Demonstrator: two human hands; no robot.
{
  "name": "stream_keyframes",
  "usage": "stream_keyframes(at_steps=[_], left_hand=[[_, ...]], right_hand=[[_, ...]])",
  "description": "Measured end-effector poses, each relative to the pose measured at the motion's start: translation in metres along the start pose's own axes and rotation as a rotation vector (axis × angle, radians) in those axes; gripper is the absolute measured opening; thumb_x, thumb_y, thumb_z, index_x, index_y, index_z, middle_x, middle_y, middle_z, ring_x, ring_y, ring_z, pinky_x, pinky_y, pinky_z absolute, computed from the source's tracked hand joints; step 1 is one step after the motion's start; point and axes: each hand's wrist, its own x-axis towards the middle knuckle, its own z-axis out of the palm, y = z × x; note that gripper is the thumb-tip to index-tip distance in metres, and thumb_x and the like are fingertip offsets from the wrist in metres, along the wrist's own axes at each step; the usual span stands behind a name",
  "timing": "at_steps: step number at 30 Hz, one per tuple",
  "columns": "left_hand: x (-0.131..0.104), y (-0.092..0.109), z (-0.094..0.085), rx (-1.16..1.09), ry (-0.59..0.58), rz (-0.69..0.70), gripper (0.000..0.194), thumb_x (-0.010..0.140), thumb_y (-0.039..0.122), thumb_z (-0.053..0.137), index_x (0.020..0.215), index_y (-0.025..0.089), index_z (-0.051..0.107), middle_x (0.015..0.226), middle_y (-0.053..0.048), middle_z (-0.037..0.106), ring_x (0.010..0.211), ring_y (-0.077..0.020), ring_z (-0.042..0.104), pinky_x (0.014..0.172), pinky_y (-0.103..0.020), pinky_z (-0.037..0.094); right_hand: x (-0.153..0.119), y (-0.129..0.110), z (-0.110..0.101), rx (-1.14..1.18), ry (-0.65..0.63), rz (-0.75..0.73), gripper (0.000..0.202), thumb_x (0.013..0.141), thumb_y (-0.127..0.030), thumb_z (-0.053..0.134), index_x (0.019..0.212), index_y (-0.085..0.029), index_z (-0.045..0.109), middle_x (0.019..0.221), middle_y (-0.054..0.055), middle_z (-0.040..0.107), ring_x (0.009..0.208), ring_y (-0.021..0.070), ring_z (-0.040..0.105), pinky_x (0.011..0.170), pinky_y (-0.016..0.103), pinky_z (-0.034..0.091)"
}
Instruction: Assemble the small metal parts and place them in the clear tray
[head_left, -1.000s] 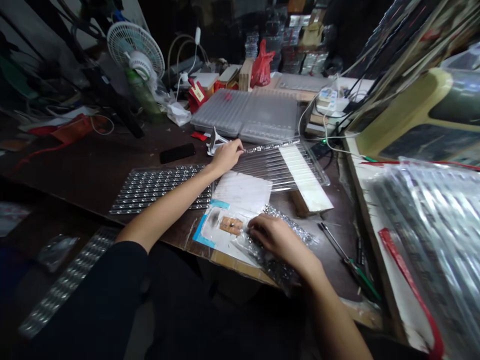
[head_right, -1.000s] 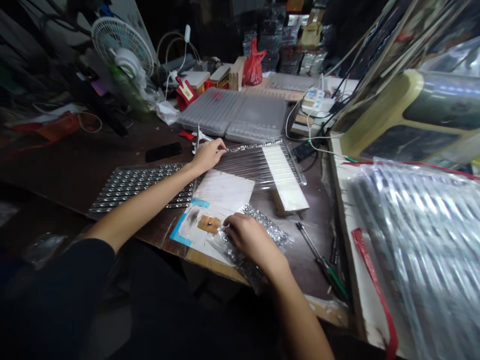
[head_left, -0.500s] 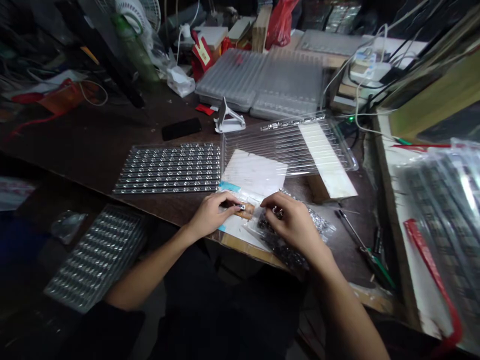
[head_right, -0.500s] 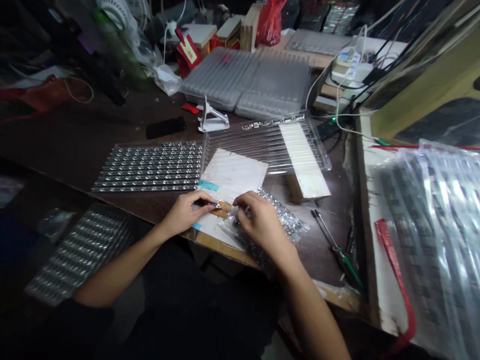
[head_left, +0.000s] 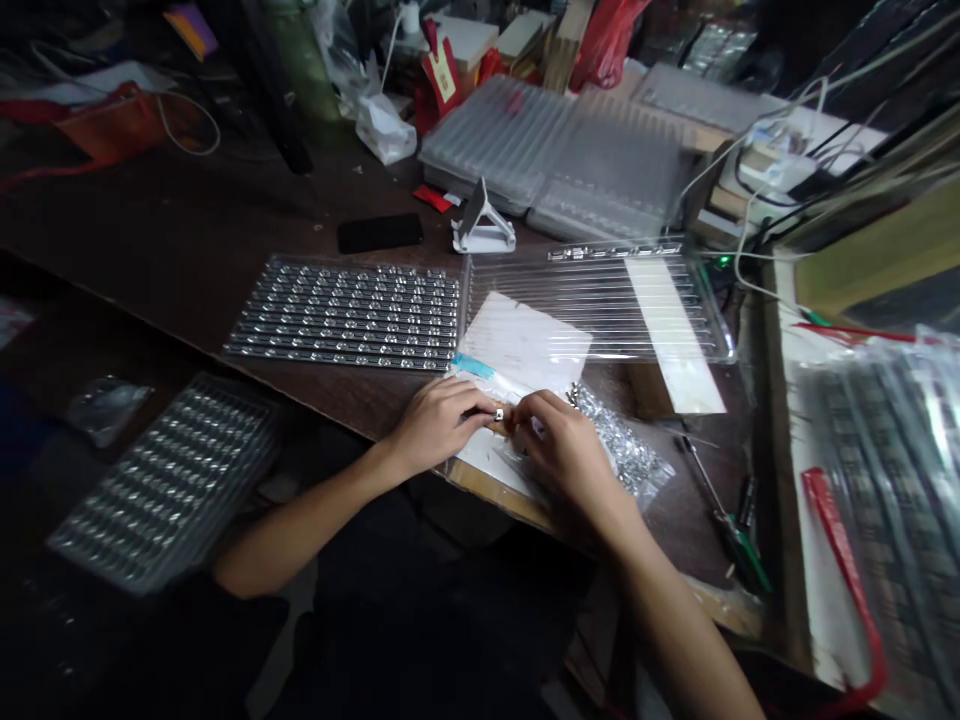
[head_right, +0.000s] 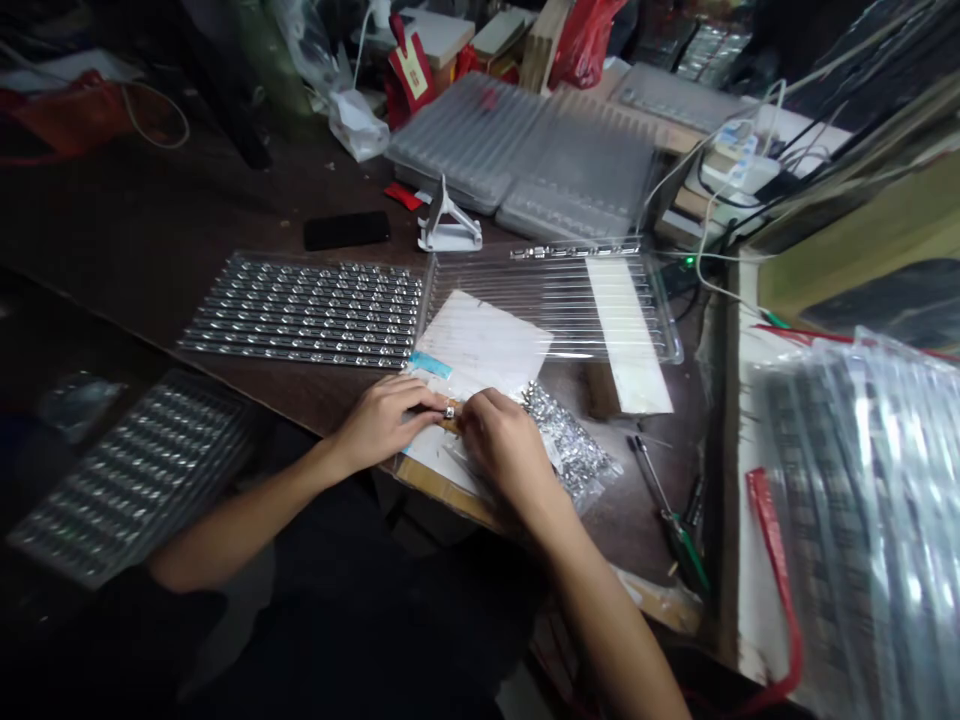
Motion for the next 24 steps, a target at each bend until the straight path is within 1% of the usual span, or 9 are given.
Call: stream_keyframes(at_steps=[3,5,7,9,13,18,20,22,24], left_hand=[[-0.002,-0.001,-0.002,-0.022,0.131,-0.048,0.005,0.091,0.022,0.064,0.087,0.021,0.066,0.090,-0.004,0.072,0.088,-0.0198,0.065,0.081,-0.033,0.048],[-0.005,-0.002,-0.005,0.019,0.170,-0.103,0.004,0.091,0.021,0.063,0.088,0.020,0.064,0.091,-0.004,0.072,0.089,-0.0203,0.065,0.081,-0.033,0.048],[-0.010,-0.002,-0.007,0.104,0.107,-0.134,0.002,0.090,0.021,0.063,0.092,0.021,0.064,0.094,-0.003,0.072,0.092,-0.0218,0.063,0.082,-0.035,0.047],[-0.014,-0.002,-0.009,0.171,0.032,-0.143,0.009,0.090,0.022,0.064,0.099,0.022,0.064,0.100,-0.003,0.072,0.096,-0.0229,0.063,0.084,-0.036,0.046],[-0.015,0.000,-0.011,0.199,0.022,-0.161,0.009,0.092,0.024,0.062,0.101,0.022,0.064,0.102,-0.003,0.072,0.096,-0.0226,0.063,0.085,-0.036,0.046],[-0.004,0.010,-0.004,0.146,0.120,-0.148,0.006,0.092,0.022,0.061,0.097,0.020,0.064,0.097,-0.004,0.072,0.091,-0.0220,0.063,0.082,-0.035,0.047],[0.001,0.016,0.002,0.102,0.144,-0.113,0.005,0.091,0.021,0.062,0.095,0.020,0.064,0.094,-0.004,0.071,0.090,-0.0215,0.063,0.082,-0.035,0.047],[0.004,0.021,0.009,0.056,0.137,-0.078,0.003,0.089,0.020,0.063,0.093,0.020,0.064,0.092,-0.003,0.071,0.088,-0.0209,0.063,0.081,-0.034,0.047],[0.005,0.023,0.015,0.020,0.112,-0.057,0.003,0.088,0.020,0.064,0.091,0.020,0.065,0.090,-0.003,0.071,0.087,-0.0205,0.063,0.080,-0.034,0.047]], right_hand=[[0.004,-0.002,0.004,-0.023,0.008,-0.025,0.013,0.092,-0.015,0.048,0.085,-0.020,0.058,0.087,0.005,0.063,0.076,0.0169,0.060,0.069,0.026,0.045],[0.005,-0.003,0.008,0.023,0.012,-0.080,0.013,0.093,-0.015,0.048,0.087,-0.021,0.058,0.086,0.004,0.064,0.078,0.0166,0.061,0.070,0.026,0.046],[0.005,-0.004,0.011,0.022,0.002,-0.153,0.014,0.094,-0.014,0.048,0.089,-0.021,0.059,0.086,0.004,0.065,0.079,0.0170,0.061,0.072,0.026,0.047],[0.004,-0.006,0.015,-0.072,-0.003,-0.209,0.018,0.096,-0.014,0.046,0.090,-0.020,0.062,0.087,0.005,0.066,0.078,0.0185,0.060,0.072,0.029,0.047],[0.003,-0.012,0.019,-0.196,-0.022,-0.249,0.021,0.098,-0.013,0.045,0.096,-0.019,0.065,0.090,0.007,0.069,0.081,0.0210,0.061,0.075,0.032,0.047],[0.001,-0.004,0.002,-0.032,0.011,-0.132,0.018,0.097,-0.020,0.051,0.105,-0.020,0.067,0.101,0.007,0.070,0.087,0.0198,0.065,0.076,0.029,0.049],[-0.003,0.004,-0.010,-0.034,0.037,-0.057,0.015,0.095,-0.025,0.057,0.101,-0.019,0.069,0.098,0.008,0.070,0.088,0.0210,0.066,0.077,0.030,0.050],[-0.007,0.012,-0.020,-0.073,-0.005,0.007,0.013,0.091,-0.028,0.063,0.097,-0.019,0.071,0.094,0.008,0.071,0.085,0.0221,0.066,0.077,0.032,0.050],[-0.010,0.017,-0.025,-0.104,-0.075,0.048,0.011,0.089,-0.024,0.065,0.094,-0.018,0.072,0.092,0.008,0.072,0.084,0.0222,0.066,0.077,0.032,0.050]])
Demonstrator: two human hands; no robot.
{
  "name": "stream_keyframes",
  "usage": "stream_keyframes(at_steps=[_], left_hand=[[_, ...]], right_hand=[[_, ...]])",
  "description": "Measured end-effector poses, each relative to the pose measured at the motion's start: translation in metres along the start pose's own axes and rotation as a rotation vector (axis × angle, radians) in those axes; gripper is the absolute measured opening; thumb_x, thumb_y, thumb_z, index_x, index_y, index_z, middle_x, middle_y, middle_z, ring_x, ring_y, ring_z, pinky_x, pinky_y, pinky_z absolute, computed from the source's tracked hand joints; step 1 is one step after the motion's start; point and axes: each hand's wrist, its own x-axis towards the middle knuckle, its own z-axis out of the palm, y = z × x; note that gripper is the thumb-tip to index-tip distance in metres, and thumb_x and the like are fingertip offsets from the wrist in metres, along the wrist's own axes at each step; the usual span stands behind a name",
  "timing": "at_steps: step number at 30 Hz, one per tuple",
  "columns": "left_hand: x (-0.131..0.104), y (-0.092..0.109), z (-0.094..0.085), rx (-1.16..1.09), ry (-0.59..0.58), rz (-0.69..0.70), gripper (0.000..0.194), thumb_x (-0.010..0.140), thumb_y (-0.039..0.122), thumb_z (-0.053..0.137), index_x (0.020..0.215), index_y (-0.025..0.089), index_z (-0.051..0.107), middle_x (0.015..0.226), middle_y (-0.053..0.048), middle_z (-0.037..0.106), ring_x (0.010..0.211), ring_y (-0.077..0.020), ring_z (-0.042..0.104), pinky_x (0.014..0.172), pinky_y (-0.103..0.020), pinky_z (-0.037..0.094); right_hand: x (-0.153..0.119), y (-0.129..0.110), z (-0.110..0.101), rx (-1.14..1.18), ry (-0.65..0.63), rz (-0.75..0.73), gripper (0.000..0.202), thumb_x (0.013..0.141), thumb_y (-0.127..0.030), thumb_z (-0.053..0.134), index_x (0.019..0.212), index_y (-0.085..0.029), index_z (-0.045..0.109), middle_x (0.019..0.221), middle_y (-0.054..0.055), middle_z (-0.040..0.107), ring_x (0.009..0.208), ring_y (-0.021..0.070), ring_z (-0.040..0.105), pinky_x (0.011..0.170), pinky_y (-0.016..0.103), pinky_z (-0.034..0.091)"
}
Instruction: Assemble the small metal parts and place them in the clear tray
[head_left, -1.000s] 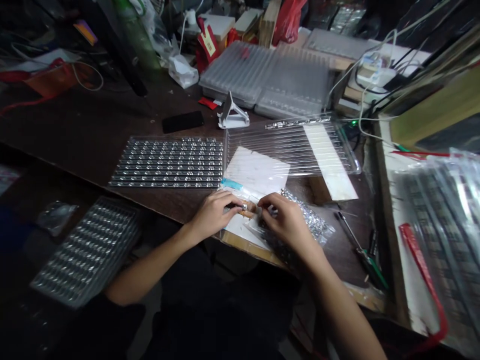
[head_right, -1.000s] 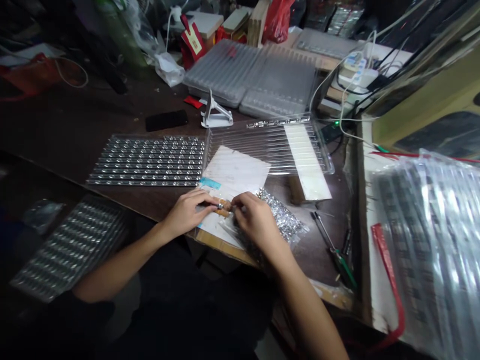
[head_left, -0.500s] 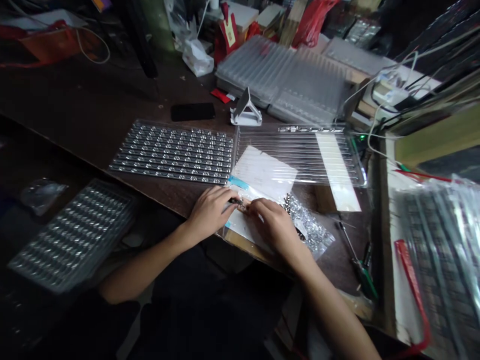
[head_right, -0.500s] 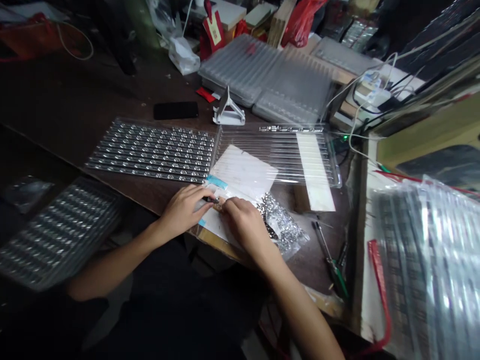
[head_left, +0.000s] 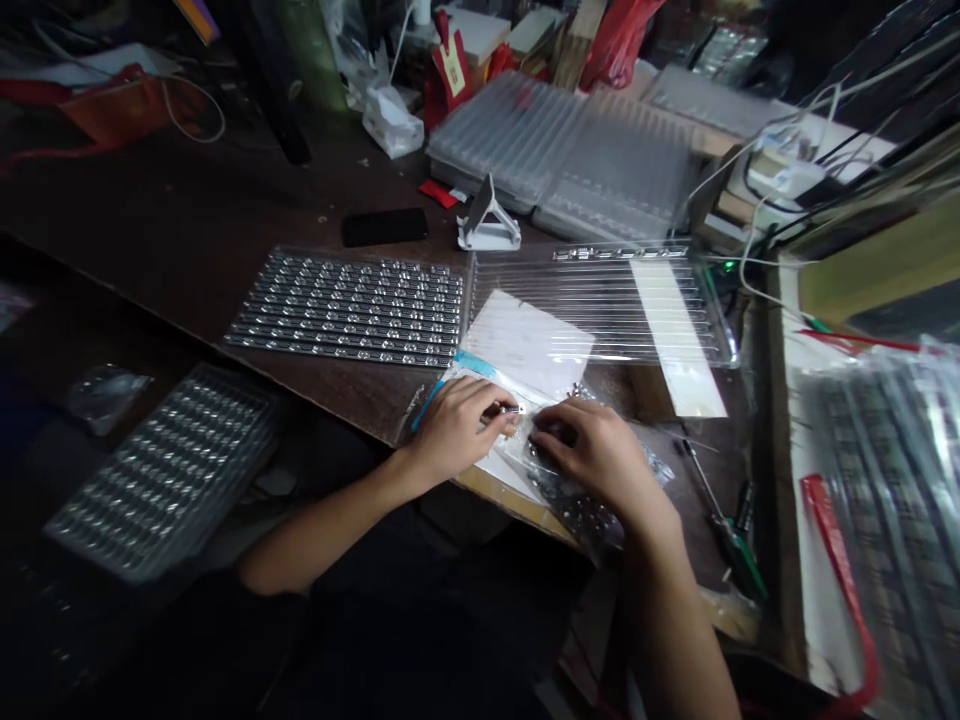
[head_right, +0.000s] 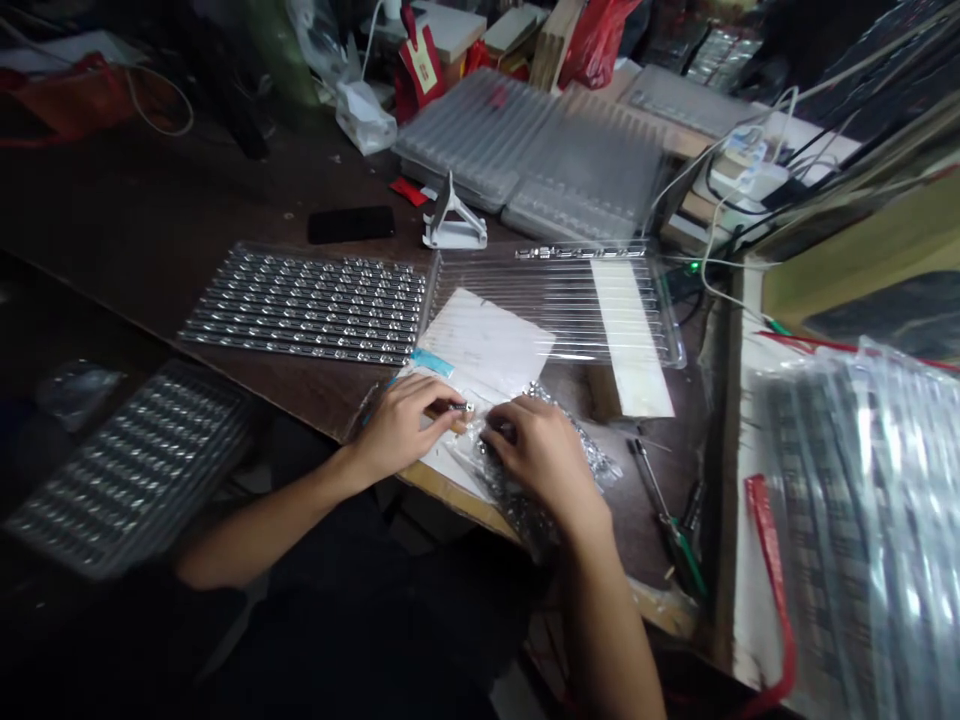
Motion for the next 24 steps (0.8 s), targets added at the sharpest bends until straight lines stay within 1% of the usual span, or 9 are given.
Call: stream_keyframes(at_steps=[3,6,9,11,13,17,20,22,24], left_hand=[[-0.001,-0.001,0.004,-0.008,-0.011,-0.006,0.003,0.088,0.020,0.065,0.090,0.020,0.065,0.089,-0.003,0.072,0.087,-0.0209,0.064,0.079,-0.034,0.047],[-0.002,-0.003,0.005,0.008,-0.017,-0.016,0.003,0.087,0.019,0.065,0.090,0.020,0.065,0.089,-0.003,0.072,0.088,-0.0214,0.065,0.080,-0.035,0.047],[-0.002,-0.003,0.005,0.028,-0.041,-0.024,0.004,0.085,0.018,0.066,0.088,0.021,0.065,0.090,-0.003,0.072,0.089,-0.0220,0.065,0.081,-0.036,0.047],[-0.001,-0.002,0.006,0.043,-0.047,-0.031,0.004,0.085,0.017,0.066,0.087,0.021,0.065,0.089,-0.003,0.072,0.089,-0.0221,0.065,0.080,-0.036,0.047],[-0.001,-0.003,0.006,0.045,-0.048,-0.027,0.003,0.086,0.018,0.066,0.085,0.021,0.065,0.088,-0.003,0.072,0.088,-0.0220,0.064,0.079,-0.036,0.047],[-0.001,-0.006,0.008,0.042,-0.038,-0.025,0.002,0.087,0.021,0.066,0.085,0.021,0.065,0.087,-0.004,0.072,0.088,-0.0227,0.063,0.078,-0.036,0.048],[-0.002,-0.005,0.008,0.025,-0.024,-0.025,0.003,0.087,0.017,0.065,0.086,0.020,0.065,0.088,-0.004,0.072,0.088,-0.0229,0.064,0.078,-0.036,0.049],[-0.003,-0.003,0.005,-0.013,0.011,-0.012,0.005,0.088,0.015,0.063,0.087,0.020,0.064,0.088,-0.004,0.072,0.087,-0.0219,0.065,0.078,-0.035,0.050],[-0.005,-0.002,0.001,-0.055,0.084,-0.017,0.005,0.090,0.016,0.062,0.092,0.020,0.064,0.090,-0.004,0.072,0.089,-0.0204,0.066,0.080,-0.034,0.051]], right_hand=[[-0.002,0.001,-0.001,-0.017,-0.062,0.012,0.013,0.089,-0.016,0.060,0.092,-0.018,0.073,0.091,0.008,0.073,0.083,0.0217,0.067,0.075,0.031,0.049],[-0.002,-0.003,0.001,-0.038,-0.068,0.023,0.016,0.089,-0.013,0.058,0.094,-0.019,0.073,0.093,0.008,0.074,0.083,0.0229,0.067,0.072,0.031,0.048],[-0.003,-0.009,0.002,-0.037,-0.051,0.030,0.019,0.086,-0.011,0.058,0.095,-0.020,0.072,0.092,0.008,0.072,0.079,0.0227,0.067,0.067,0.031,0.047],[-0.003,-0.010,0.003,0.020,-0.016,0.023,0.019,0.084,-0.009,0.057,0.093,-0.020,0.070,0.091,0.007,0.071,0.074,0.0205,0.065,0.065,0.029,0.047],[-0.003,-0.010,0.003,0.104,0.051,0.008,0.019,0.083,-0.008,0.056,0.092,-0.019,0.069,0.089,0.007,0.069,0.071,0.0185,0.064,0.065,0.029,0.047],[-0.002,-0.005,0.003,0.203,0.193,-0.010,0.016,0.085,-0.013,0.055,0.093,-0.019,0.068,0.089,0.006,0.071,0.077,0.0191,0.067,0.071,0.030,0.051],[0.001,-0.001,0.007,0.200,0.266,0.003,0.013,0.088,-0.018,0.056,0.090,-0.021,0.069,0.088,0.005,0.074,0.080,0.0205,0.069,0.076,0.032,0.053],[0.003,0.001,0.012,0.182,0.297,-0.002,0.015,0.088,-0.016,0.055,0.089,-0.021,0.069,0.088,0.006,0.075,0.080,0.0214,0.070,0.076,0.032,0.053],[0.007,0.000,0.018,0.180,0.300,-0.031,0.020,0.087,-0.012,0.052,0.090,-0.020,0.069,0.090,0.007,0.075,0.082,0.0214,0.070,0.075,0.032,0.054]])
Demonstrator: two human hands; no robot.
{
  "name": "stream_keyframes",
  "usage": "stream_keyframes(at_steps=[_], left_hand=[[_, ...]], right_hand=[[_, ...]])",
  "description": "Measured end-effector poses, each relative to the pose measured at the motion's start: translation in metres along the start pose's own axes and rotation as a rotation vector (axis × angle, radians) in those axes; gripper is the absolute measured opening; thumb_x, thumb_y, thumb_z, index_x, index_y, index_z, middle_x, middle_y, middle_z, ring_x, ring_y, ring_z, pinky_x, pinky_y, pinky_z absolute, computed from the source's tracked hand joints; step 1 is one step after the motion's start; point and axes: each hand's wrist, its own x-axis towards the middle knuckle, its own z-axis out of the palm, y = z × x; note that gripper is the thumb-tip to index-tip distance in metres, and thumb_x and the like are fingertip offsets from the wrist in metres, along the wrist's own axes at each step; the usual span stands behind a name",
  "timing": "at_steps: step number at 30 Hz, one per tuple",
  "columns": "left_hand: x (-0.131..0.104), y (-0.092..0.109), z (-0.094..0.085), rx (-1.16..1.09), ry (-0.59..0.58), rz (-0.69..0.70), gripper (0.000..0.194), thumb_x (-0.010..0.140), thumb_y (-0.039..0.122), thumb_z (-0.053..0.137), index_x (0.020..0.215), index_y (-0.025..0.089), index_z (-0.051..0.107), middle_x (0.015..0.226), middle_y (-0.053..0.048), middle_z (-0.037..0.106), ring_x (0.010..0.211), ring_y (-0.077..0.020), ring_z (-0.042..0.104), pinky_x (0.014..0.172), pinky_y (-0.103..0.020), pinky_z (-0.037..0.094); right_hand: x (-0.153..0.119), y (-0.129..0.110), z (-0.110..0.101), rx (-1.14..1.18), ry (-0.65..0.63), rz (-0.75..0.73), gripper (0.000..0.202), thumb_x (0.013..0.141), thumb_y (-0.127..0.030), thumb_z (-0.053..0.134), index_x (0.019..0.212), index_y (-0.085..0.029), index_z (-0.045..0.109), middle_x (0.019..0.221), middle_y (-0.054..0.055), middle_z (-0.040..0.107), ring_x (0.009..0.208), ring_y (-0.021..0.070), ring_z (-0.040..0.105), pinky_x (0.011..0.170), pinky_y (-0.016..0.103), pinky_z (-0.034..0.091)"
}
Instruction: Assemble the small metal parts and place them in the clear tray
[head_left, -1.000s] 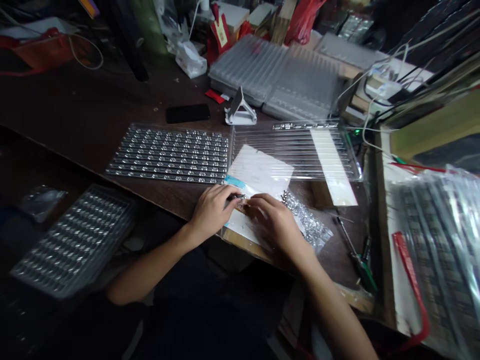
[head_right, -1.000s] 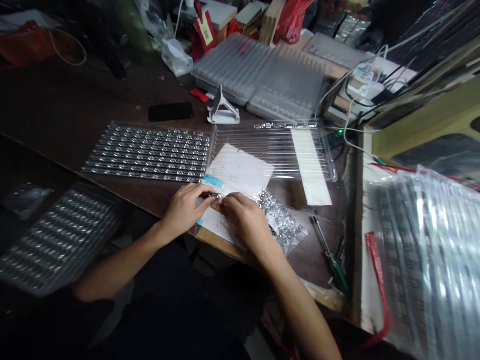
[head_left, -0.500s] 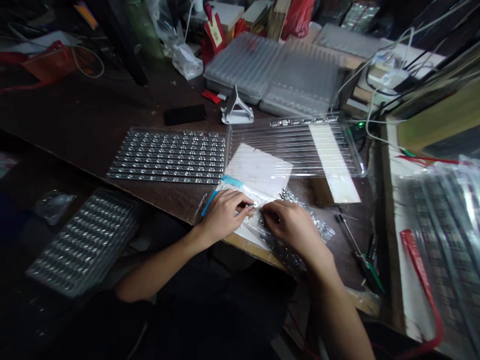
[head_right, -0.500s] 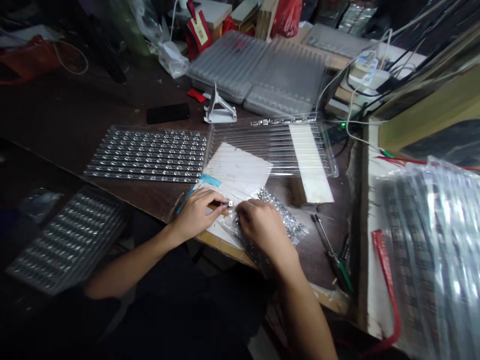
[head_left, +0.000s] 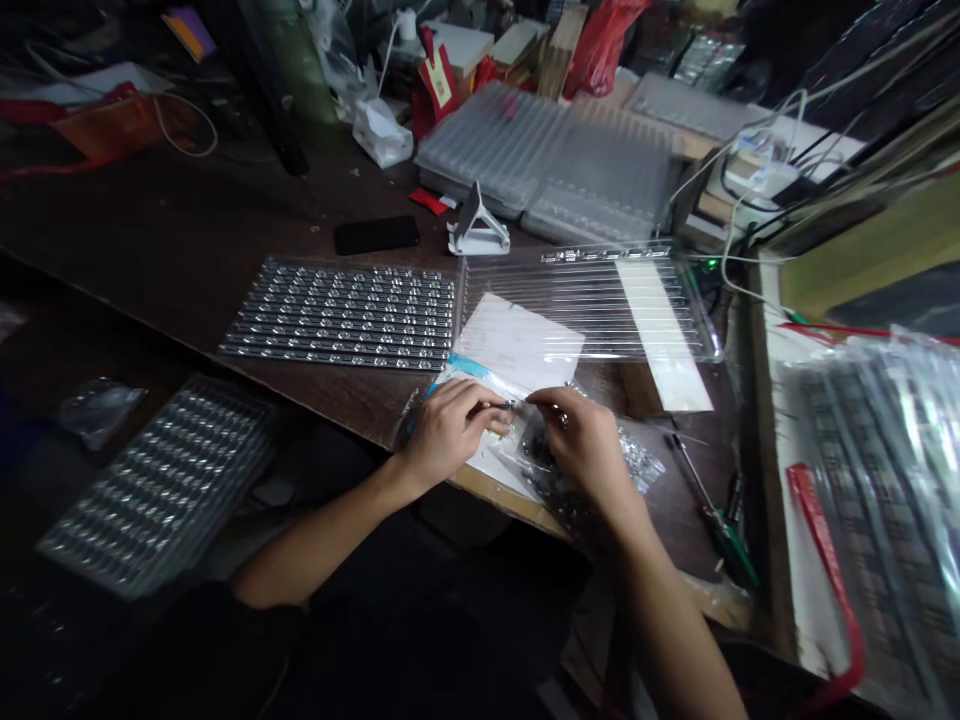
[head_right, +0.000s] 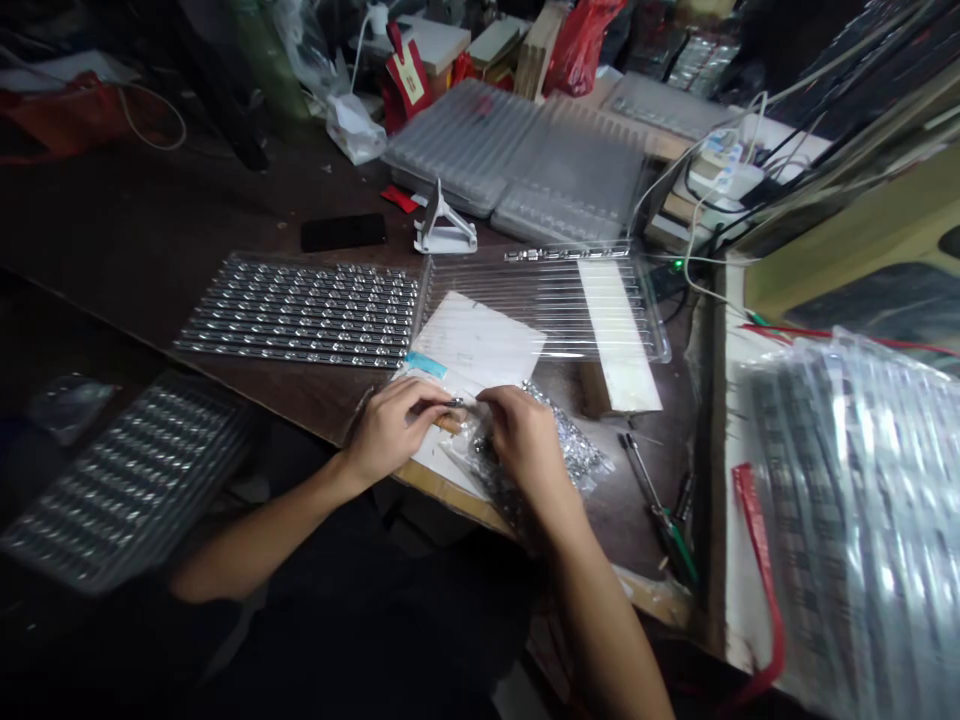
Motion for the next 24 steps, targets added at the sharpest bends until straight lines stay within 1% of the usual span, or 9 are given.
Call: stream_keyframes(at_steps=[3,6,8,10,12,15,18,21,24], left_hand=[[-0.003,-0.001,-0.010,-0.032,0.078,-0.040,0.026,0.089,0.018,0.065,0.114,0.022,0.058,0.098,-0.003,0.074,0.094,-0.0193,0.068,0.089,-0.034,0.051],[-0.008,-0.005,-0.022,0.017,0.074,-0.056,0.041,0.088,0.019,0.067,0.125,0.024,0.053,0.098,-0.002,0.075,0.099,-0.0204,0.069,0.096,-0.036,0.049],[-0.009,-0.009,-0.030,0.071,0.059,-0.048,0.041,0.087,0.020,0.067,0.126,0.025,0.053,0.098,-0.002,0.075,0.101,-0.0214,0.069,0.095,-0.037,0.049],[-0.007,-0.014,-0.041,0.124,0.039,-0.039,0.040,0.087,0.021,0.067,0.125,0.025,0.055,0.098,-0.002,0.075,0.100,-0.0218,0.069,0.094,-0.038,0.049],[0.002,-0.022,-0.054,0.178,0.022,-0.028,0.031,0.088,0.022,0.065,0.119,0.024,0.060,0.099,-0.003,0.075,0.098,-0.0217,0.068,0.092,-0.038,0.050],[0.033,-0.041,-0.075,0.245,0.028,0.005,0.014,0.091,0.022,0.060,0.103,0.022,0.067,0.100,-0.004,0.074,0.096,-0.0213,0.067,0.091,-0.038,0.050],[0.079,-0.068,-0.087,0.257,0.064,0.000,0.013,0.090,0.020,0.059,0.098,0.019,0.069,0.102,-0.005,0.074,0.096,-0.0203,0.067,0.091,-0.036,0.050],[0.124,-0.094,-0.082,0.194,0.060,-0.045,0.014,0.089,0.018,0.058,0.098,0.017,0.068,0.100,-0.005,0.074,0.092,-0.0181,0.067,0.089,-0.032,0.052],[0.150,-0.110,-0.070,0.138,-0.005,-0.049,0.015,0.089,0.017,0.057,0.099,0.015,0.067,0.100,-0.006,0.073,0.092,-0.0170,0.067,0.088,-0.030,0.052]], right_hand=[[0.003,-0.005,0.011,0.048,-0.062,-0.054,0.023,0.087,-0.009,0.050,0.093,-0.020,0.069,0.090,0.006,0.075,0.082,0.0201,0.070,0.075,0.030,0.054],[0.005,-0.013,0.018,0.101,-0.156,-0.143,0.022,0.092,-0.012,0.048,0.099,-0.018,0.069,0.092,0.006,0.074,0.084,0.0189,0.069,0.077,0.030,0.054],[0.006,-0.019,0.020,0.061,-0.225,-0.213,0.024,0.095,-0.013,0.047,0.103,-0.018,0.068,0.097,0.007,0.073,0.088,0.0195,0.068,0.079,0.031,0.053],[0.005,-0.024,0.021,-0.069,-0.274,-0.278,0.026,0.095,-0.010,0.045,0.105,-0.017,0.068,0.098,0.009,0.072,0.090,0.0216,0.066,0.080,0.034,0.053],[0.004,-0.027,0.022,-0.203,-0.303,-0.331,0.029,0.095,-0.006,0.044,0.106,-0.017,0.068,0.099,0.010,0.072,0.090,0.0234,0.064,0.081,0.037,0.052],[0.004,-0.028,0.022,-0.243,-0.328,-0.342,0.028,0.092,-0.005,0.047,0.107,-0.018,0.068,0.104,0.011,0.072,0.091,0.0243,0.064,0.082,0.038,0.053],[0.005,-0.026,0.021,-0.163,-0.334,-0.318,0.032,0.092,-0.006,0.048,0.112,-0.020,0.068,0.113,0.010,0.071,0.099,0.0238,0.065,0.088,0.039,0.053],[0.006,-0.021,0.016,-0.077,-0.291,-0.289,0.036,0.093,-0.008,0.047,0.122,-0.021,0.065,0.127,0.010,0.067,0.112,0.0237,0.063,0.094,0.039,0.052],[0.004,-0.018,0.009,-0.052,-0.206,-0.229,0.030,0.096,-0.015,0.046,0.117,-0.019,0.068,0.121,0.011,0.069,0.107,0.0242,0.066,0.090,0.038,0.054]])
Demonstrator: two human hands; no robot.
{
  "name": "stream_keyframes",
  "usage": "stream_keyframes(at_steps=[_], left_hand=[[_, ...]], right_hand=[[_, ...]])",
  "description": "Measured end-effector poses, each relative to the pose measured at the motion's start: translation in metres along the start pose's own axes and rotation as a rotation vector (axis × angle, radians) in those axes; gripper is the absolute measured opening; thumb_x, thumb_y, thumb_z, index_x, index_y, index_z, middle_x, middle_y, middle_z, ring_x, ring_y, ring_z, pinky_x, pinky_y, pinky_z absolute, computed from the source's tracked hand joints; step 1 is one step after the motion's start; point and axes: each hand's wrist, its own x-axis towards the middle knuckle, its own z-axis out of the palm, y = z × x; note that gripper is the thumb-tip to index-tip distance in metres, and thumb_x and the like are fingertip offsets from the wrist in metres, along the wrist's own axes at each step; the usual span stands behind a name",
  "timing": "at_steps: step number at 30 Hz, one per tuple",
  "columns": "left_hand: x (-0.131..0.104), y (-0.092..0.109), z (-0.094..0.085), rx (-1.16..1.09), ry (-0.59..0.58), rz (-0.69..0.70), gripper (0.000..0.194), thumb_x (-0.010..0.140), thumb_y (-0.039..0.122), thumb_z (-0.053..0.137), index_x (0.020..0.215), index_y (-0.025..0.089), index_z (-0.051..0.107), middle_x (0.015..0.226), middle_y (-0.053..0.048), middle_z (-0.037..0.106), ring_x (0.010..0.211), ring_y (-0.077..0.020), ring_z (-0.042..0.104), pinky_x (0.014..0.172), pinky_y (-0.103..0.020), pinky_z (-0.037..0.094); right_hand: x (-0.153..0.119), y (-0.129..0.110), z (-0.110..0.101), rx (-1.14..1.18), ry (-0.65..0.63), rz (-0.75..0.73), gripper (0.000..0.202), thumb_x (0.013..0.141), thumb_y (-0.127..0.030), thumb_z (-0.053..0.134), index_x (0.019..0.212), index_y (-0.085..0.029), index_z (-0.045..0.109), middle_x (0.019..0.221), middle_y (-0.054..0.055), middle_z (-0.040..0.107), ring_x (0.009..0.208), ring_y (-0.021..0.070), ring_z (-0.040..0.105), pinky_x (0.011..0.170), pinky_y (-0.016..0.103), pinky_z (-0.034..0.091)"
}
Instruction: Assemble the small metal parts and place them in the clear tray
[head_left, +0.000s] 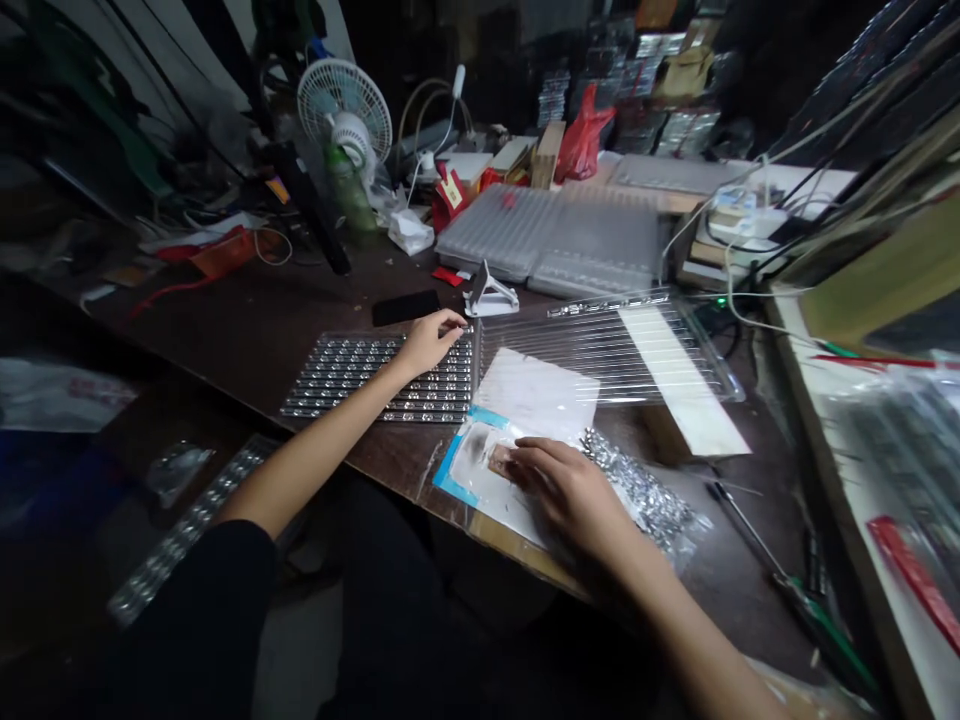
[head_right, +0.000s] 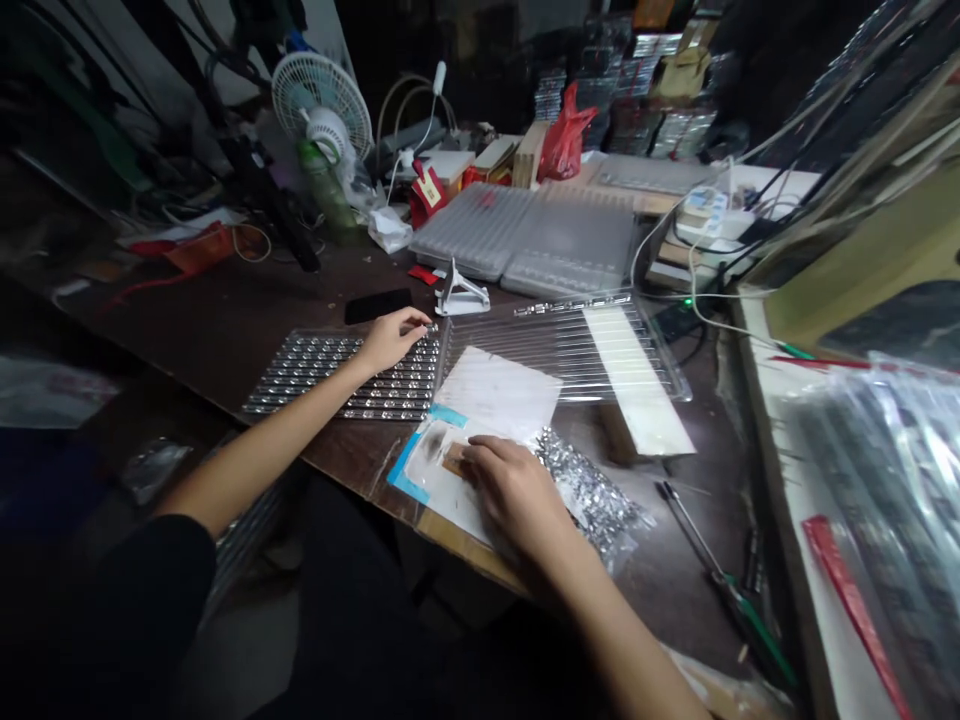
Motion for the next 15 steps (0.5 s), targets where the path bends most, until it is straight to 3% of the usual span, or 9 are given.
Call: stream_keyframes(at_steps=[3,7,15], left_hand=[[0.007,-0.008,0.004,0.076,-0.042,0.011,0.015,0.089,0.018,0.056,0.098,0.015,0.067,0.100,-0.007,0.073,0.090,-0.0176,0.067,0.086,-0.030,0.052],[0.007,-0.015,-0.004,0.298,-0.068,-0.013,0.016,0.088,0.022,0.057,0.100,0.019,0.069,0.099,-0.006,0.072,0.090,-0.0202,0.066,0.086,-0.033,0.050],[0.016,-0.012,-0.006,0.594,-0.186,-0.034,0.018,0.088,0.027,0.055,0.089,0.021,0.072,0.102,-0.008,0.071,0.099,-0.0263,0.062,0.092,-0.039,0.046]], right_hand=[[-0.003,0.001,-0.007,0.024,0.038,0.018,0.027,0.098,-0.019,0.045,0.107,-0.018,0.070,0.112,0.011,0.071,0.099,0.0227,0.067,0.085,0.036,0.054],[-0.007,0.002,-0.018,-0.012,0.009,0.048,0.025,0.097,-0.018,0.046,0.102,-0.018,0.070,0.101,0.010,0.072,0.091,0.0223,0.067,0.079,0.034,0.053],[-0.019,0.016,-0.039,-0.066,-0.050,0.206,0.015,0.092,-0.020,0.057,0.094,-0.021,0.073,0.091,0.006,0.073,0.082,0.0218,0.068,0.072,0.032,0.050]])
